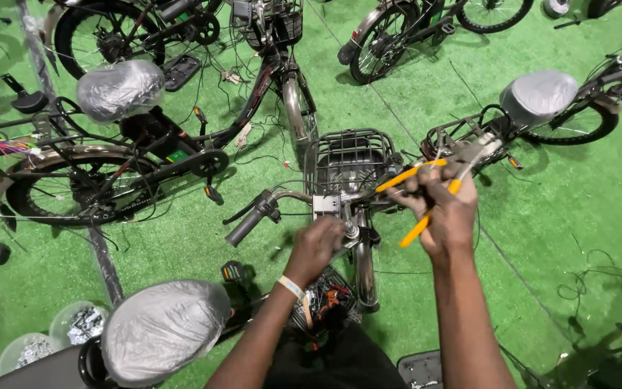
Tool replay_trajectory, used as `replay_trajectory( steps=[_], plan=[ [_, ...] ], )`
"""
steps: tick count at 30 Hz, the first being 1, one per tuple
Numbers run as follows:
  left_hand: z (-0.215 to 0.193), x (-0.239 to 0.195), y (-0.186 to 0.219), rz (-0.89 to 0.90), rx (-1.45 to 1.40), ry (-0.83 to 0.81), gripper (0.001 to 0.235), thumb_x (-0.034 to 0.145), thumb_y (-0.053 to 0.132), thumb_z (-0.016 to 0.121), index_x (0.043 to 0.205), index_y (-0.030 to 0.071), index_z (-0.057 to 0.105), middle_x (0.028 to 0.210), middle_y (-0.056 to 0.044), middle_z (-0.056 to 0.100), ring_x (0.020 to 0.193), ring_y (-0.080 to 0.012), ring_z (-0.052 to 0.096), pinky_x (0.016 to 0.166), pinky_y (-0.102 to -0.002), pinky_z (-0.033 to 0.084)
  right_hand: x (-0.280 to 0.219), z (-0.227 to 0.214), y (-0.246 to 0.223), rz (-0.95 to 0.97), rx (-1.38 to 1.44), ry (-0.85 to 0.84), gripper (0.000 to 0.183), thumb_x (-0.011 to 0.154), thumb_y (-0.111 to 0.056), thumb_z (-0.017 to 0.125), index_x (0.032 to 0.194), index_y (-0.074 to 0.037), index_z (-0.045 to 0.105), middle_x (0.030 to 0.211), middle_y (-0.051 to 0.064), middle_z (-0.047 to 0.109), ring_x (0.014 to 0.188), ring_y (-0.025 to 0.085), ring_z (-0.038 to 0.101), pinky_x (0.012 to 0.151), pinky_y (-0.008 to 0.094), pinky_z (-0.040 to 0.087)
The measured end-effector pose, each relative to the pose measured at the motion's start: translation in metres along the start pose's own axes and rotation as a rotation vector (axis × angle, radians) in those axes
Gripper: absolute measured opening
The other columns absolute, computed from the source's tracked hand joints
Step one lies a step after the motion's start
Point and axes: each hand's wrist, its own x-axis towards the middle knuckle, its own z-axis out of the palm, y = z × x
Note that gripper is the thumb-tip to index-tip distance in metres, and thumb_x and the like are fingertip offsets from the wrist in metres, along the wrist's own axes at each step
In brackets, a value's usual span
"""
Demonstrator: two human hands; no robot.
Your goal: The person assembles an electric bicycle by adjusting the handlebars, routing cables, and securing components near the rear wheel. They use pliers to cut a cable and a wrench to tighten bolts on the frame and wheel area.
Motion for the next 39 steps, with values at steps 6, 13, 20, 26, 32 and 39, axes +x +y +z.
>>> replay_trajectory(
  steps=[6,13,20,26,32,39],
  plan=[
    [0.003,-0.007,0.089,-0.345,-0.949,0.409,0.021,0.102,0.01,0.032,0.103,0.002,0.052,0.056,0.003,0.034,0.052,-0.0125,0.048,0.068,-0.037,0.06,-0.035,-0.011,0.03,-0.02,-0.155,0.071,0.019,0.093,0.002,0.047,0.094,-0.011,0.033,0.102,0.016,0.064,0.094,0.028,0.069,0.088,0.049,0.06],
    [0.001,0.019,0.1,-0.357,-1.294,0.3,0.015,0.101,0.015,0.041,0.11,0.006,0.049,0.063,0.007,0.042,0.053,-0.005,0.046,0.048,-0.018,0.042,-0.106,-0.02,0.091,0.127,-0.495,-0.377,0.007,0.087,-0.013,0.053,0.087,-0.011,0.046,0.09,0.011,0.066,0.081,0.019,0.059,0.078,0.033,0.05],
    [0.019,-0.03,0.061,-0.203,0.304,-0.187,0.052,0.097,0.048,0.022,0.113,0.018,0.061,0.096,-0.005,0.071,0.071,-0.0217,0.066,0.063,-0.036,0.051,-0.125,-0.08,0.048,0.315,-0.088,-0.164,0.036,0.068,-0.008,0.068,0.096,-0.002,0.047,0.077,0.008,0.052,0.068,0.023,0.055,0.067,0.043,0.057],
    [0.081,-0.144,0.01,-0.315,0.046,-0.11,0.029,0.1,0.029,0.045,0.105,0.012,0.068,0.071,-0.007,0.067,0.069,-0.0204,0.066,0.073,-0.035,0.057,-0.104,-0.119,-0.042,-0.024,-0.065,-0.162,0.016,0.095,-0.004,0.047,0.099,-0.012,0.034,0.073,0.013,0.047,0.067,0.028,0.06,0.074,0.046,0.061],
    [0.099,-0.184,0.039,-0.535,-0.198,0.324,0.022,0.093,0.005,0.055,0.112,0.007,0.067,0.075,-0.012,0.062,0.073,-0.0196,0.069,0.071,-0.031,0.063,-0.08,-0.173,0.006,0.02,-1.124,0.027,0.01,0.09,-0.012,0.057,0.099,-0.011,0.051,0.072,0.011,0.06,0.068,0.026,0.061,0.067,0.042,0.051],
    [0.08,-0.207,0.068,-0.496,0.034,0.378,0.028,0.091,0.021,0.062,0.119,0.016,0.067,0.093,-0.015,0.07,0.095,-0.0266,0.065,0.087,-0.042,0.053,-0.18,-0.126,0.065,0.037,-0.718,-0.211,0.016,0.075,0.01,0.057,0.09,0.004,0.059,0.107,0.023,0.064,0.092,0.027,0.062,0.081,0.039,0.053]
  ],
)
